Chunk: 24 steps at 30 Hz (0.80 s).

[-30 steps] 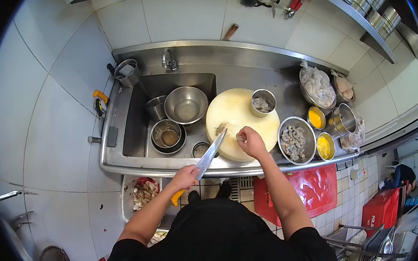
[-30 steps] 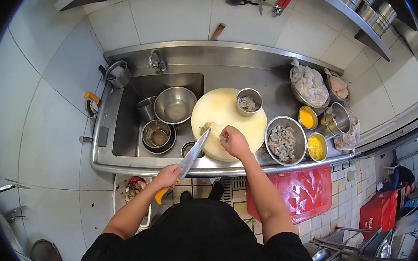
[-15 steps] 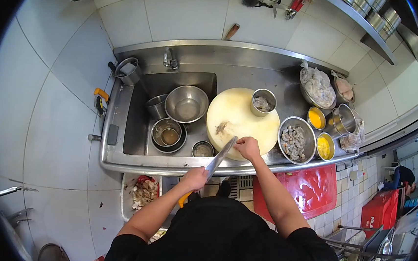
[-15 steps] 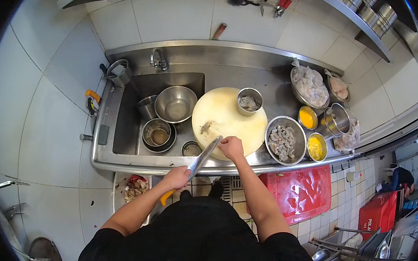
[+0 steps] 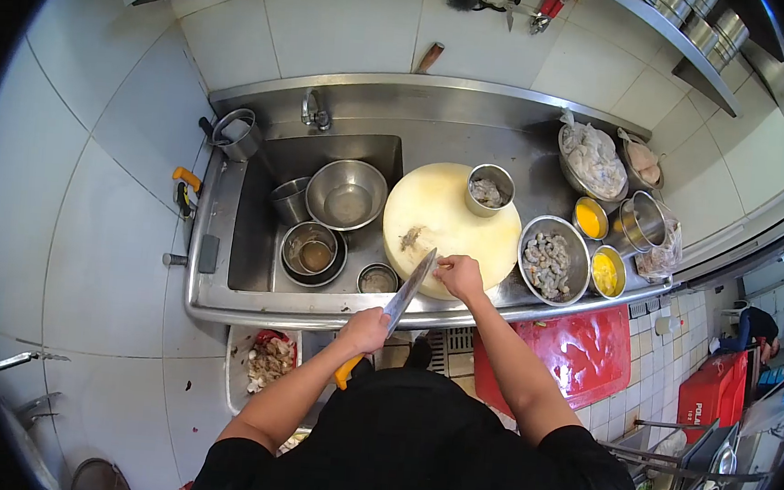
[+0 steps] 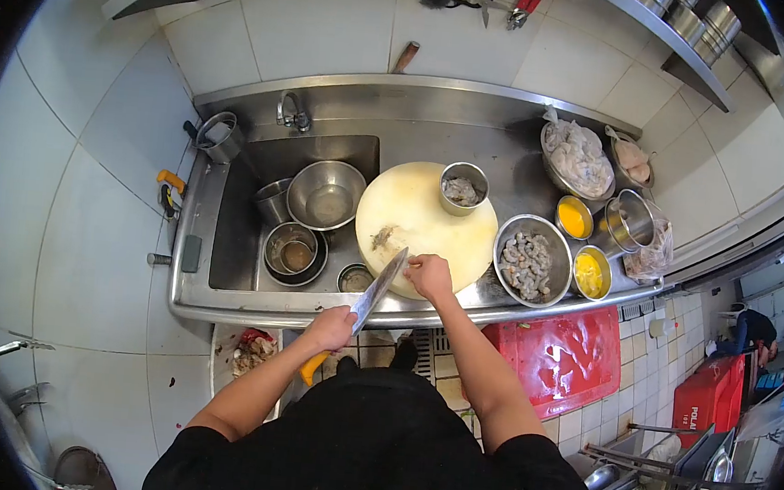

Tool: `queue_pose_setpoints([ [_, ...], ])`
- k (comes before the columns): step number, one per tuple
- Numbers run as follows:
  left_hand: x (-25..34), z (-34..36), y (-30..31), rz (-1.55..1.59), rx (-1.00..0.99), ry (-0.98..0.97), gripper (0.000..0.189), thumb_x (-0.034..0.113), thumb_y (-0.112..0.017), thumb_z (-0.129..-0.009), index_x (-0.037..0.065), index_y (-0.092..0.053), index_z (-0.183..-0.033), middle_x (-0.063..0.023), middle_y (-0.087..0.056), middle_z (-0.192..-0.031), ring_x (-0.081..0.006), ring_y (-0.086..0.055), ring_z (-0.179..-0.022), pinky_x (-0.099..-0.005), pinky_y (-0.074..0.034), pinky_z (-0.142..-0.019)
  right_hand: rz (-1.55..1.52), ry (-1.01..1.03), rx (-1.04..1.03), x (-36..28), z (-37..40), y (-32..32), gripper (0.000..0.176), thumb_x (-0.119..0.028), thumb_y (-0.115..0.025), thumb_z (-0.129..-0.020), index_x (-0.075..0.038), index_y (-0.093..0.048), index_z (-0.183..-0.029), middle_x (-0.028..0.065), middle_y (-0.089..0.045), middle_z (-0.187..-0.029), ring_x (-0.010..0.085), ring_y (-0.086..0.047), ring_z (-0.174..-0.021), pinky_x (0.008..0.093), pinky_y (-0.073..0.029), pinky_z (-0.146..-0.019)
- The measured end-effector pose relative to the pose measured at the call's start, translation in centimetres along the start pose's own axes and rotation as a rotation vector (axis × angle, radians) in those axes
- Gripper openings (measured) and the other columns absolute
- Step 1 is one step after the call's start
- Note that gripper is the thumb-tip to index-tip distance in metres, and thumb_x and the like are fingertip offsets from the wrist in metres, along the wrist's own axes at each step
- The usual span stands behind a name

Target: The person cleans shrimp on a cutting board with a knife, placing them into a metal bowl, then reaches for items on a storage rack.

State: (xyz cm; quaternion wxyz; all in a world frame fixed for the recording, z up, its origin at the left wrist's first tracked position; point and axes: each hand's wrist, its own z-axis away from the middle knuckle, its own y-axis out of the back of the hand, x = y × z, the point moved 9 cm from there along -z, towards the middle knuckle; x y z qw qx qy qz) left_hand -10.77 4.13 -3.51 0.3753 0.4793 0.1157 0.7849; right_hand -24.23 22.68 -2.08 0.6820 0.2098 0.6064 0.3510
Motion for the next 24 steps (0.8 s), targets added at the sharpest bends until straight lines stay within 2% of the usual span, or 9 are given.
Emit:
queue_pose_setpoints([
  [2, -0.4, 0.7, -0.3, 0.180, -0.071, 0.115, 0.029, 0.024, -0.038, -0.095, -0.002, -0.051, -0.093, -0.0111, -0.056, -0.059, -0.0200, -0.053, -0.041, -0.0351, -0.043, -0.036, -0.007, -0.005, -0.008, 0.2, -0.2, -0.2, 0.033, -0.023, -0.074, -0.067, -0.005, -0.070, -0.094, 0.0178, -0.067, -0.080, 0.0282, -0.066, -0.073, 0.0334, -0.052, -0.072],
  [5, -0.6, 1.2, -0.5, 0.273, -0.126, 0.174, 0.030, 0.026, -0.039, -0.096, -0.001, -0.051, -0.094, -0.0119, -0.056, -0.060, -0.0178, -0.051, -0.039, -0.0335, -0.042, -0.036, -0.011, -0.056, -0.040, -0.3, 0.1, 0.1, 0.033, -0.023, -0.074, -0.067, -0.005, -0.070, -0.094, 0.0178, -0.067, -0.080, 0.0287, -0.066, -0.074, 0.0336, -0.052, -0.073],
  [12, -1.5, -0.1, -2.4, 0.565, -0.234, 0.163, 0.030, 0.028, -0.038, -0.095, 0.001, -0.051, -0.094, -0.0110, -0.058, -0.062, -0.0157, -0.049, -0.037, -0.0318, -0.043, -0.036, 0.000, -0.066, -0.032, 1.1, -0.8, -0.3, 0.030, -0.022, -0.073, -0.067, -0.003, -0.071, -0.090, 0.0174, -0.068, -0.084, 0.0267, -0.067, -0.076, 0.0319, -0.052, -0.074],
  [17, -0.7, -1.1, -2.9, 0.573, -0.221, 0.190, 0.031, 0.029, -0.038, -0.095, 0.001, -0.050, -0.094, -0.0111, -0.058, -0.063, -0.0164, -0.050, -0.039, -0.0330, -0.044, -0.037, -0.095, -0.158, -0.059, 2.2, -1.1, -0.8, 0.030, -0.023, -0.073, -0.066, -0.003, -0.071, -0.089, 0.0150, -0.069, -0.079, 0.0241, -0.067, -0.071, 0.0309, -0.052, -0.071],
  [19, -0.3, -1.4, -2.1, 0.423, -0.126, 0.154, 0.031, 0.028, -0.037, -0.095, 0.000, -0.050, -0.091, -0.0133, -0.059, -0.064, -0.0176, -0.053, -0.041, -0.0336, -0.044, -0.038, -0.108, -0.203, -0.068, 2.6, -1.1, -1.0, 0.029, -0.023, -0.073, -0.066, -0.003, -0.072, -0.087, 0.0142, -0.069, -0.078, 0.0230, -0.067, -0.068, 0.0306, -0.053, -0.070],
  [20, 0.2, -1.7, -0.8, 0.138, -0.031, 0.083, 0.032, 0.027, -0.037, -0.094, -0.002, -0.053, -0.091, -0.0199, -0.062, -0.072, -0.0282, -0.062, -0.056, -0.0416, -0.050, -0.053, -0.117, -0.222, -0.059, 2.7, -1.1, -0.9, 0.028, -0.023, -0.073, -0.066, -0.003, -0.072, -0.086, 0.0137, -0.069, -0.076, 0.0220, -0.067, -0.066, 0.0301, -0.052, -0.069],
  [21, -0.1, -2.0, -0.9, 0.137, -0.032, 0.085, 0.032, 0.027, -0.037, -0.094, -0.002, -0.053, -0.091, -0.0199, -0.062, -0.072, -0.0282, -0.062, -0.056, -0.0416, -0.050, -0.053, -0.126, -0.241, -0.050, 2.7, -1.1, -0.8, 0.027, -0.023, -0.072, -0.065, -0.003, -0.072, -0.084, 0.0132, -0.068, -0.074, 0.0209, -0.066, -0.064, 0.0297, -0.052, -0.067],
  [23, 0.2, -2.4, 1.3, -0.114, 0.250, -0.022, 0.034, 0.027, -0.039, -0.093, -0.002, -0.056, -0.093, -0.0256, -0.063, -0.086, -0.0378, -0.063, -0.080, -0.0473, -0.048, -0.074, -0.128, -0.251, -0.057, 2.7, -0.9, -0.7, 0.027, -0.024, -0.072, -0.065, -0.003, -0.071, -0.083, 0.0137, -0.068, -0.074, 0.0219, -0.066, -0.065, 0.0304, -0.052, -0.068],
  [24, 1.0, -1.5, 2.2, -0.054, 0.172, 0.056, 0.035, 0.030, -0.039, -0.093, -0.001, -0.057, -0.096, -0.0253, -0.061, -0.092, -0.0417, -0.057, -0.093, -0.0500, -0.043, -0.083, -0.129, -0.258, -0.064, 2.6, -0.8, -0.7, 0.028, -0.025, -0.071, -0.065, -0.003, -0.071, -0.081, 0.0142, -0.068, -0.074, 0.0230, -0.066, -0.066, 0.0311, -0.052, -0.068],
])
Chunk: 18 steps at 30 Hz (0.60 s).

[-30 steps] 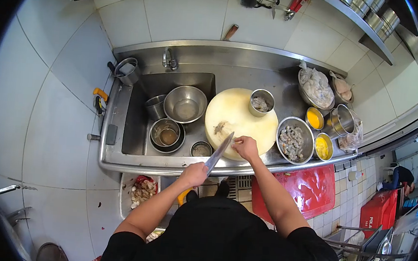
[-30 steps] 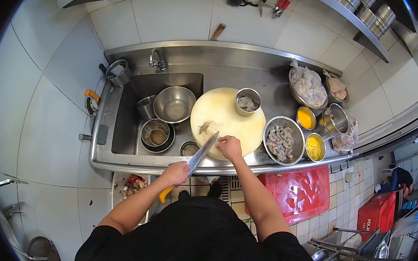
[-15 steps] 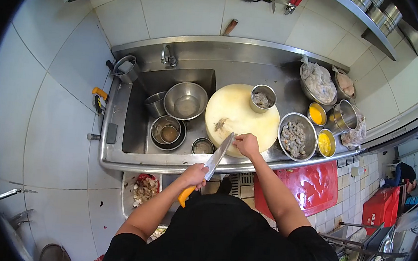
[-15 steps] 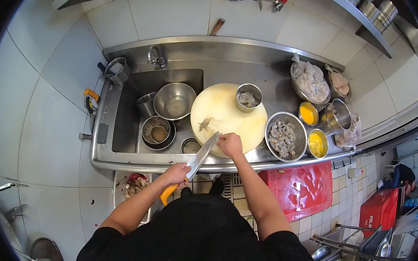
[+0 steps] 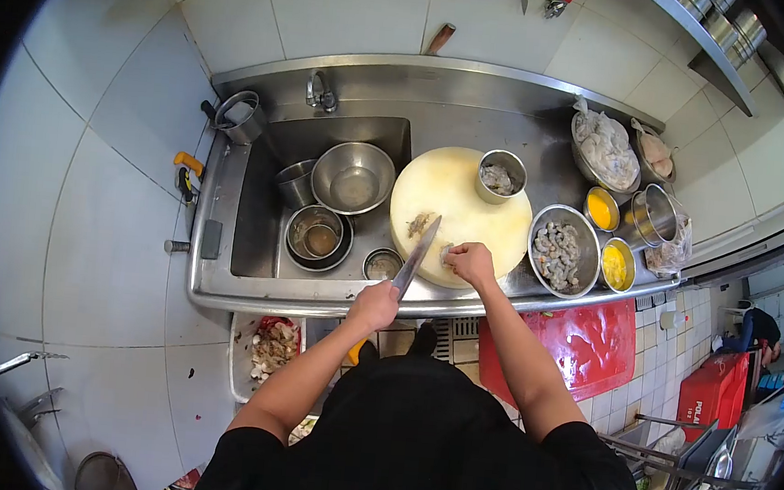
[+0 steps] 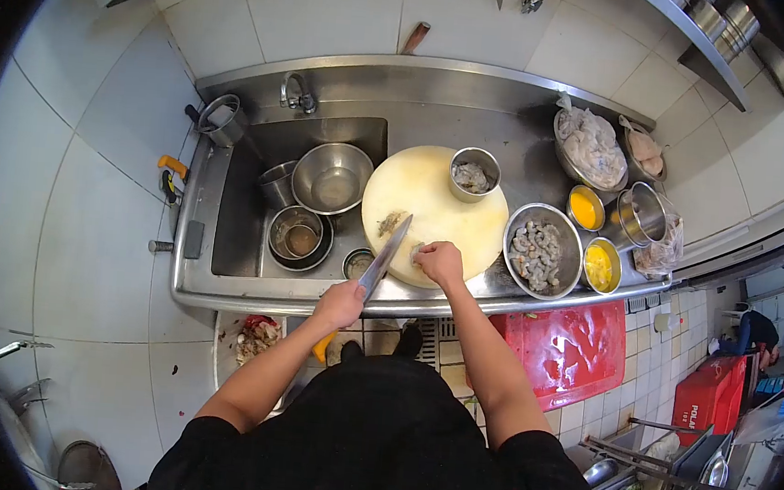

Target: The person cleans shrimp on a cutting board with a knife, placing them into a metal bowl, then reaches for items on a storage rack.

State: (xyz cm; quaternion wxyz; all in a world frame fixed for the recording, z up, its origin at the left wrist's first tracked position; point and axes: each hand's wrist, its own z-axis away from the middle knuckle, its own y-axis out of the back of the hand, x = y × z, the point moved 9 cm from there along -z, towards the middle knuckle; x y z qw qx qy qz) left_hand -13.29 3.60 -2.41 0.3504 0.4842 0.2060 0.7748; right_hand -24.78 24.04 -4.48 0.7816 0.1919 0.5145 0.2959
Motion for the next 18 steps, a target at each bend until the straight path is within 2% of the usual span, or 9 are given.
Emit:
queue_pose_setpoints([
  [7, -0.1, -0.1, -0.1, -0.187, -0.088, -0.057, 0.034, 0.028, -0.038, -0.093, -0.001, -0.056, -0.097, -0.0253, -0.062, -0.092, -0.0414, -0.059, -0.089, -0.0502, -0.044, -0.082, 0.116, 0.112, 0.074, -1.7, 0.9, 0.3, 0.032, -0.029, -0.070, -0.063, -0.002, -0.070, -0.080, 0.0181, -0.067, -0.078, 0.0297, -0.066, -0.076, 0.0347, -0.051, -0.074],
  [9, -0.4, -0.5, 1.8, -0.163, 0.025, 0.004, 0.034, 0.028, -0.038, -0.093, 0.000, -0.056, -0.099, -0.0255, -0.062, -0.093, -0.0417, -0.059, -0.089, -0.0501, -0.044, -0.083, 0.262, 0.194, 0.145, -2.7, 1.5, 0.1, 0.032, -0.029, -0.070, -0.063, -0.002, -0.068, -0.079, 0.0190, -0.066, -0.078, 0.0310, -0.065, -0.077, 0.0356, -0.051, -0.074],
  [12, 0.9, 0.7, 2.8, -0.145, 0.020, 0.002, 0.034, 0.028, -0.038, -0.093, -0.001, -0.056, -0.098, -0.0259, -0.061, -0.093, -0.0422, -0.058, -0.090, -0.0504, -0.044, -0.083, 0.255, 0.163, 0.135, -2.3, 1.2, -0.3, 0.033, -0.032, -0.072, -0.061, -0.002, -0.067, -0.075, 0.0156, -0.066, -0.073, 0.0283, -0.065, -0.072, 0.0338, -0.051, -0.070],
  [15, 0.1, 0.4, 1.6, -0.201, -0.026, -0.058, 0.033, 0.026, -0.038, -0.092, -0.001, -0.056, -0.097, -0.0268, -0.061, -0.093, -0.0426, -0.058, -0.091, -0.0502, -0.043, -0.084, 0.138, 0.102, 0.134, -1.3, 0.6, 0.2, 0.032, -0.031, -0.071, -0.063, -0.002, -0.067, -0.075, 0.0149, -0.066, -0.071, 0.0265, -0.065, -0.069, 0.0334, -0.051, -0.068],
  [18, -0.1, -0.3, 1.1, -0.276, -0.114, -0.064, 0.035, 0.027, -0.038, -0.092, 0.001, -0.057, -0.104, -0.0275, -0.061, -0.096, -0.0424, -0.058, -0.094, -0.0501, -0.044, -0.086, -0.083, 0.114, 0.150, -2.8, 0.3, 2.8, 0.029, -0.029, -0.069, -0.066, -0.001, -0.067, -0.076, 0.0128, -0.066, -0.069, 0.0246, -0.064, -0.064, 0.0329, -0.051, -0.065],
])
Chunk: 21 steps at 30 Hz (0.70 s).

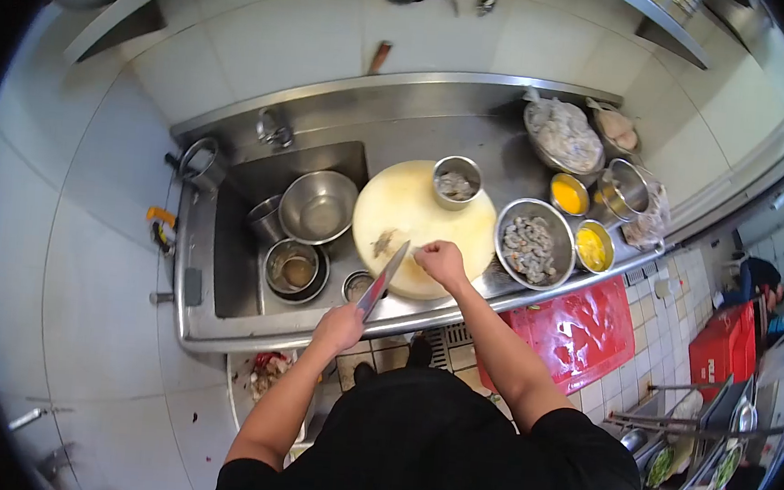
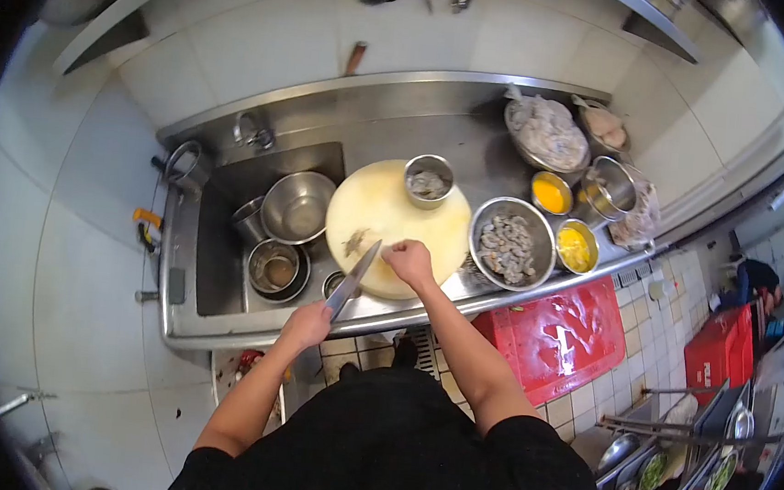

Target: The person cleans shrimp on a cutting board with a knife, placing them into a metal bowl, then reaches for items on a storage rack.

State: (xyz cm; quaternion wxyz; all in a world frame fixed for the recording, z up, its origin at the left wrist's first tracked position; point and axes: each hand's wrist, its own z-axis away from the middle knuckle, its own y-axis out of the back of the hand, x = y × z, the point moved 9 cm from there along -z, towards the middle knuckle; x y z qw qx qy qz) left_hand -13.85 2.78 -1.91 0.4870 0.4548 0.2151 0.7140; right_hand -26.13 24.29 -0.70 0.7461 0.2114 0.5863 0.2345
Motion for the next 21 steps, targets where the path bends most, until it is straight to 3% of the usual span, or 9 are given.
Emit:
queue_pose_setpoints([
  [3, 0.1, 0.3, -0.2, 0.043, 0.025, 0.009, 0.035, 0.027, -0.039, -0.092, -0.001, -0.057, -0.102, -0.0279, -0.060, -0.097, -0.0426, -0.057, -0.095, -0.0494, -0.044, -0.086, -0.224, 0.057, 0.124, -3.4, -2.5, 5.1, 0.027, -0.027, -0.067, -0.072, -0.001, -0.068, -0.078, 0.0129, -0.067, -0.071, 0.0265, -0.065, -0.066, 0.0343, -0.051, -0.065],
  [5, -0.3, 0.4, -0.2, 0.053, 0.035, 0.058, 0.035, 0.027, -0.039, -0.092, -0.001, -0.057, -0.101, -0.0280, -0.060, -0.097, -0.0429, -0.057, -0.095, -0.0493, -0.043, -0.086, -0.073, 0.238, 0.513, -6.3, -2.3, 11.9, 0.030, -0.030, -0.067, -0.075, 0.000, -0.068, -0.082, 0.0161, -0.067, -0.076, 0.0297, -0.066, -0.073, 0.0360, -0.051, -0.068],
  [7, -0.3, 0.6, -0.1, 0.065, 0.022, 0.060, 0.034, 0.027, -0.039, -0.092, -0.001, -0.057, -0.101, -0.0276, -0.061, -0.097, -0.0428, -0.057, -0.095, -0.0496, -0.043, -0.085, 0.020, 0.182, 0.527, -3.5, -4.1, 15.7, 0.028, -0.029, -0.061, -0.078, -0.003, -0.068, -0.085, 0.0190, -0.067, -0.084, 0.0340, -0.065, -0.078, 0.0389, -0.050, -0.072],
  [10, 0.7, 1.6, 0.7, 0.067, 0.033, 0.076, 0.034, 0.026, -0.039, -0.092, -0.001, -0.057, -0.101, -0.0268, -0.061, -0.096, -0.0424, -0.058, -0.093, -0.0501, -0.043, -0.085, 0.596, -0.205, 0.215, 6.7, -5.4, 16.9, 0.030, -0.022, -0.052, -0.078, -0.003, -0.068, -0.095, 0.0206, -0.066, -0.093, 0.0355, -0.062, -0.093, 0.0403, -0.049, -0.082],
  [11, 1.2, 2.1, 0.9, 0.042, 0.049, 0.090, 0.033, 0.026, -0.039, -0.092, 0.000, -0.056, -0.101, -0.0265, -0.062, -0.095, -0.0423, -0.058, -0.093, -0.0502, -0.043, -0.085, 0.698, -0.228, 0.132, 11.7, -5.7, 16.2, 0.029, -0.022, -0.053, -0.078, -0.003, -0.068, -0.094, 0.0188, -0.065, -0.101, 0.0328, -0.062, -0.097, 0.0397, -0.049, -0.084],
  [12, 1.9, 2.3, 0.8, 0.008, 0.053, 0.073, 0.030, 0.025, -0.041, -0.091, 0.000, -0.055, -0.100, -0.0267, -0.062, -0.094, -0.0420, -0.059, -0.091, -0.0506, -0.045, -0.083, 0.877, -0.321, -0.156, 16.0, -5.2, 14.8, 0.029, -0.022, -0.054, -0.079, -0.003, -0.069, -0.095, 0.0162, -0.064, -0.108, 0.0298, -0.062, -0.100, 0.0393, -0.049, -0.087],
  [14, 3.9, 2.6, 0.5, 0.006, 0.054, 0.034, 0.029, 0.024, -0.041, -0.091, 0.000, -0.055, -0.100, -0.0269, -0.062, -0.093, -0.0420, -0.059, -0.090, -0.0506, -0.045, -0.082, 0.799, -0.378, 0.165, 17.5, -1.7, 16.3, 0.028, -0.022, -0.055, -0.080, -0.005, -0.069, -0.097, 0.0154, -0.064, -0.108, 0.0290, -0.063, -0.099, 0.0380, -0.050, -0.085],
  [18, 6.5, 1.9, -1.1, -0.034, -0.012, -0.038, 0.027, 0.022, -0.044, -0.088, 0.001, -0.053, -0.101, -0.0257, -0.063, -0.093, -0.0413, -0.060, -0.090, -0.0496, -0.047, -0.081, 0.796, -0.456, 0.141, 19.6, -1.6, 16.5, 0.027, -0.020, -0.056, -0.080, -0.004, -0.067, -0.099, 0.0163, -0.065, -0.106, 0.0293, -0.063, -0.099, 0.0369, -0.051, -0.083],
  [21, 4.4, -0.2, -1.6, -0.087, -0.009, 0.009, 0.027, 0.022, -0.046, -0.088, 0.001, -0.053, -0.103, -0.0252, -0.063, -0.094, -0.0397, -0.061, -0.092, -0.0490, -0.047, -0.081, 0.933, -0.279, 0.054, 20.9, -4.1, 16.4, 0.025, -0.022, -0.056, -0.078, -0.002, -0.069, -0.086, 0.0208, -0.066, -0.095, 0.0323, -0.064, -0.092, 0.0394, -0.052, -0.079],
])
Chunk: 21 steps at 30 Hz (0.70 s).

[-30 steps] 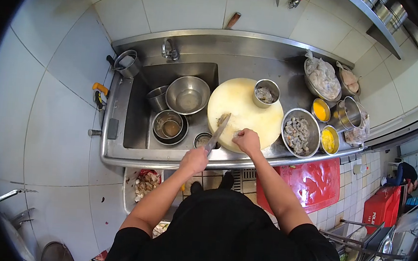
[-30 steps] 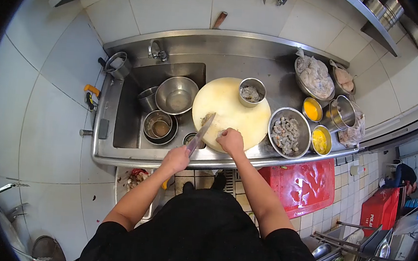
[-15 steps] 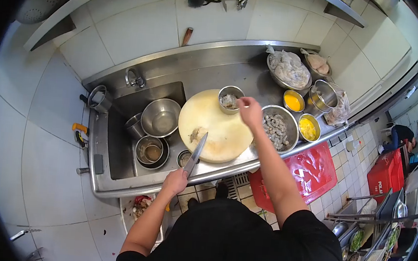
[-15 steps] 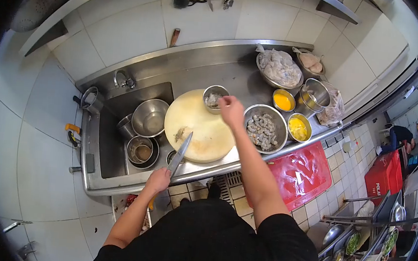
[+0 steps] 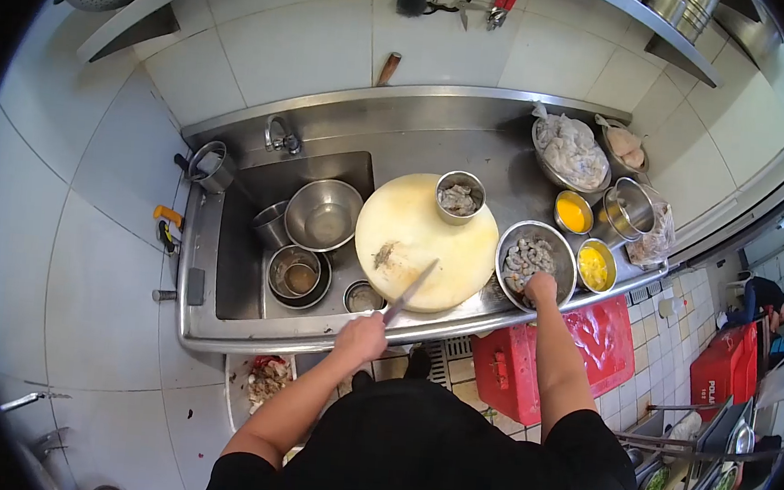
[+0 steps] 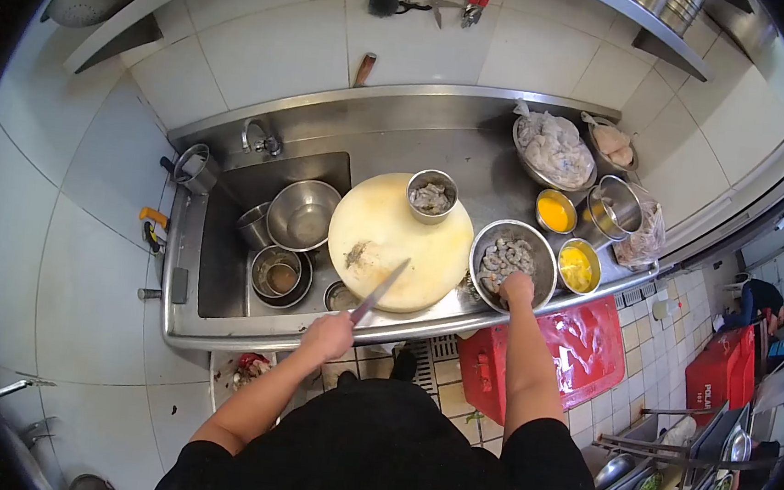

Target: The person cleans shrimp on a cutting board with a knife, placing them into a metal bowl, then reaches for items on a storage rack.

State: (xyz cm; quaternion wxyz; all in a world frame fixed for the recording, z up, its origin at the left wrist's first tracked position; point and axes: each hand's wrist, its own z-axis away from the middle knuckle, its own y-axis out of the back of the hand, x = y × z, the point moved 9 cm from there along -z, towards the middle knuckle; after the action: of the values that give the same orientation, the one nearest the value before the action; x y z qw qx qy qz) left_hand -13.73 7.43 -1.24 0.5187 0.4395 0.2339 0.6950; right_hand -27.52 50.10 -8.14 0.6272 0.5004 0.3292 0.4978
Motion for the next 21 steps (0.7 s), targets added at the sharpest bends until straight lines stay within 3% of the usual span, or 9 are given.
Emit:
queue_pose_setpoints([
  [3, -2.5, 0.2, 2.9, 0.047, 0.010, 0.115, 0.027, 0.018, -0.046, -0.086, 0.001, -0.054, -0.106, -0.0238, -0.063, -0.097, -0.0388, -0.060, -0.095, -0.0483, -0.047, -0.082, -0.036, -0.049, -0.116, 0.7, -0.5, 0.3, 0.028, -0.017, -0.060, -0.073, 0.000, -0.067, -0.094, 0.0196, -0.065, -0.102, 0.0311, -0.062, -0.099, 0.0366, -0.051, -0.083],
  [5, -3.3, 0.1, 4.1, 0.069, 0.057, 0.151, 0.028, 0.017, -0.047, -0.085, 0.001, -0.055, -0.106, -0.0234, -0.063, -0.098, -0.0390, -0.060, -0.096, -0.0482, -0.047, -0.083, -0.230, -0.035, 0.056, 1.8, -3.3, 0.1, 0.028, -0.018, -0.064, -0.068, 0.001, -0.067, -0.089, 0.0222, -0.064, -0.100, 0.0324, -0.063, -0.096, 0.0366, -0.050, -0.084],
  [6, -3.5, 0.4, 4.8, 0.084, 0.101, 0.165, 0.027, 0.016, -0.047, -0.085, 0.001, -0.055, -0.106, -0.0232, -0.063, -0.099, -0.0391, -0.060, -0.096, -0.0480, -0.047, -0.083, -0.228, -0.031, 0.053, 0.9, -2.5, 1.7, 0.028, -0.018, -0.064, -0.068, 0.001, -0.067, -0.089, 0.0222, -0.064, -0.100, 0.0324, -0.063, -0.096, 0.0366, -0.050, -0.084],
  [8, -3.6, 0.3, 4.9, 0.100, 0.144, 0.176, 0.027, 0.016, -0.047, -0.085, 0.001, -0.056, -0.105, -0.0230, -0.063, -0.100, -0.0392, -0.060, -0.095, -0.0478, -0.047, -0.083, -0.559, 0.087, -0.052, -4.7, 2.4, 9.2, 0.033, -0.018, -0.066, -0.065, -0.001, -0.067, -0.093, 0.0235, -0.064, -0.100, 0.0334, -0.063, -0.095, 0.0371, -0.049, -0.084],
  [10, -1.8, -0.7, 3.1, 0.114, 0.108, 0.048, 0.026, 0.021, -0.046, -0.089, 0.001, -0.055, -0.103, -0.0247, -0.062, -0.098, -0.0395, -0.059, -0.095, -0.0486, -0.045, -0.083, -0.550, 0.188, 0.126, -8.6, 5.0, 14.4, 0.042, -0.018, -0.068, -0.063, -0.002, -0.064, -0.102, 0.0230, -0.065, -0.095, 0.0330, -0.063, -0.093, 0.0387, -0.049, -0.083],
  [12, 1.2, -0.8, 1.4, 0.125, 0.002, -0.008, 0.027, 0.019, -0.048, -0.087, -0.003, -0.054, -0.100, -0.0259, -0.061, -0.097, -0.0388, -0.060, -0.094, -0.0480, -0.046, -0.082, -0.621, 0.217, 0.154, -12.1, 6.9, 17.1, 0.049, -0.015, -0.069, -0.063, -0.002, -0.058, -0.109, 0.0219, -0.065, -0.092, 0.0340, -0.062, -0.093, 0.0399, -0.049, -0.083],
  [15, 4.4, -1.3, -0.5, 0.129, -0.009, -0.087, 0.026, 0.016, -0.049, -0.084, -0.002, -0.056, -0.101, -0.0253, -0.063, -0.095, -0.0387, -0.061, -0.092, -0.0480, -0.047, -0.081, -0.580, 0.310, 0.218, -17.4, 8.0, 18.1, 0.053, -0.014, -0.072, -0.062, -0.002, -0.055, -0.110, 0.0156, -0.065, -0.085, 0.0298, -0.064, -0.084, 0.0375, -0.050, -0.077],
  [16, 4.6, -1.5, -0.8, 0.121, -0.032, -0.082, 0.026, 0.016, -0.049, -0.084, -0.002, -0.057, -0.100, -0.0255, -0.062, -0.096, -0.0385, -0.061, -0.093, -0.0479, -0.047, -0.081, -0.569, 0.361, 0.267, -19.0, 8.0, 17.6, 0.047, -0.013, -0.070, -0.062, -0.002, -0.055, -0.105, 0.0173, -0.065, -0.087, 0.0319, -0.063, -0.085, 0.0392, -0.050, -0.077],
  [21, -0.8, -2.4, 0.9, 0.154, 0.065, 0.029, 0.026, 0.015, -0.049, -0.083, -0.003, -0.058, -0.099, -0.0261, -0.062, -0.099, -0.0385, -0.060, -0.096, -0.0467, -0.047, -0.083, -0.518, 0.470, 0.136, -26.3, 8.2, 10.3, 0.041, -0.014, -0.071, -0.061, -0.003, -0.056, -0.098, 0.0195, -0.062, -0.088, 0.0345, -0.060, -0.087, 0.0405, -0.049, -0.078],
])
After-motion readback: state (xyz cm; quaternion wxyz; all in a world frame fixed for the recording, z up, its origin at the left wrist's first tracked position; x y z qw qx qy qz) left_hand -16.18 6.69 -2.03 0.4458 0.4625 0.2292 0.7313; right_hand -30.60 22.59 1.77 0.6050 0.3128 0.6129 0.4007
